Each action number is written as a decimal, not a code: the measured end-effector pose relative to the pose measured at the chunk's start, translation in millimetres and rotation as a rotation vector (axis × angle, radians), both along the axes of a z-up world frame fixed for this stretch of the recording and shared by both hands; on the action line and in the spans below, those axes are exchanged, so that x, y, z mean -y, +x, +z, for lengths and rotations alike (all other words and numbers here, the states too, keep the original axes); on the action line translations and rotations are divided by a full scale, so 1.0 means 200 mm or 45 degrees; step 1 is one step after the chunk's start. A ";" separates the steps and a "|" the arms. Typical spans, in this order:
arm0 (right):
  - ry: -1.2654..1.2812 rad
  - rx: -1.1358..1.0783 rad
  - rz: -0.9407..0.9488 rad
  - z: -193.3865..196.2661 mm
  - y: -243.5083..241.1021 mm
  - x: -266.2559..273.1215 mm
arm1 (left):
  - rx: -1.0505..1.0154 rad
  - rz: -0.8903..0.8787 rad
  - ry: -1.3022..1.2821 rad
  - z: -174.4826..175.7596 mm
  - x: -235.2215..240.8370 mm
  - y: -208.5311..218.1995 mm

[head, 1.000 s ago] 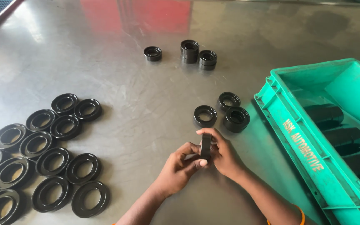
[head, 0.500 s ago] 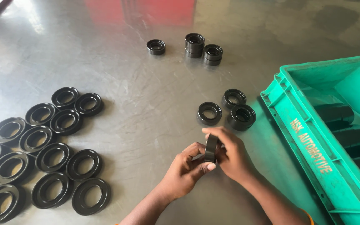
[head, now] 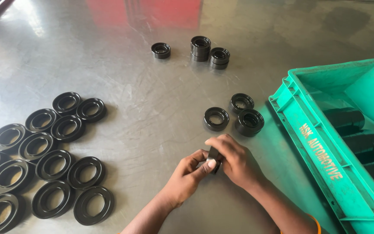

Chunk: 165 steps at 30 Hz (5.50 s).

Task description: Inspecting black ring-shaped metal components on a metal table and sorting selected items into a green plastic crate.

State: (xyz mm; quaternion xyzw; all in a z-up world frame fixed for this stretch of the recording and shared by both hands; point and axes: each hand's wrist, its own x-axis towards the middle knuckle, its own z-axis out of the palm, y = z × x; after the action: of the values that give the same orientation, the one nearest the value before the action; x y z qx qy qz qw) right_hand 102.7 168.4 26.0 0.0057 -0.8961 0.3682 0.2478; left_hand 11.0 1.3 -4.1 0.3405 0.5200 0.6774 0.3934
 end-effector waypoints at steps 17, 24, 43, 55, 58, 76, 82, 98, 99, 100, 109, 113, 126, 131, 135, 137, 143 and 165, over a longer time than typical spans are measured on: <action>0.264 -0.228 0.204 -0.01 0.03 0.04 | 1.032 0.455 0.036 0.03 0.00 -0.02; 0.673 -0.327 0.061 0.13 0.01 0.24 | 1.041 0.440 -0.084 0.07 -0.01 0.01; 0.486 -0.009 -0.805 0.00 -0.51 -0.58 | -0.896 0.458 -0.318 0.13 0.07 0.01; 0.718 0.476 -0.914 0.05 -0.82 -0.59 | -0.904 0.527 -0.330 -0.05 0.01 -0.07; 0.711 0.420 -0.818 0.31 -1.13 -0.28 | -0.897 0.500 -0.420 -0.28 -0.13 -0.07; -0.335 0.455 -0.275 -0.07 -1.70 -0.37 | -1.029 0.733 -0.386 -0.83 -0.47 -0.33; -1.565 0.713 0.222 0.16 -0.74 -0.11 | -0.293 1.320 0.014 -0.09 -0.03 -0.24; -0.064 -0.013 -0.033 0.00 -0.10 -0.05 | -0.059 0.074 0.140 -0.02 0.00 0.03; -0.123 0.043 -0.049 0.00 -0.11 -0.07 | -0.241 0.171 0.118 -0.01 0.00 0.04; -0.120 0.050 -0.059 -0.01 -0.10 -0.09 | -0.232 0.162 0.121 -0.01 -0.01 0.05; 0.230 -0.021 0.026 0.12 -0.05 -0.02 | 0.101 0.025 0.187 0.03 0.00 0.04; 0.060 0.022 -0.004 0.13 -0.05 0.01 | 0.134 0.004 0.183 0.06 0.02 0.04; -0.667 0.506 -0.093 0.12 -0.04 0.02 | 0.265 -0.109 0.251 0.13 0.04 0.03; -0.918 0.594 -0.100 0.08 -0.05 0.03 | 0.270 -0.150 0.251 0.15 0.05 0.03; -0.904 0.604 -0.149 0.09 -0.05 0.05 | 0.297 -0.156 0.314 0.15 0.05 0.03; -0.865 0.578 -0.132 0.06 -0.05 0.03 | 0.296 -0.157 0.292 0.15 0.05 0.03; -0.717 0.432 -0.093 0.02 -0.03 0.02 | 0.262 -0.155 0.268 0.13 0.05 0.03; 0.273 -0.202 0.053 0.18 -0.01 0.08 | -0.758 0.187 0.228 0.11 0.06 0.01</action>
State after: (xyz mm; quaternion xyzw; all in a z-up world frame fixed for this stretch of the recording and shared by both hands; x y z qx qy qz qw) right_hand 100.5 153.4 62.7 0.0800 -0.9075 0.2739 0.3082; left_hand 13.5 -10.5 17.6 0.5185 0.5739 0.6176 0.1426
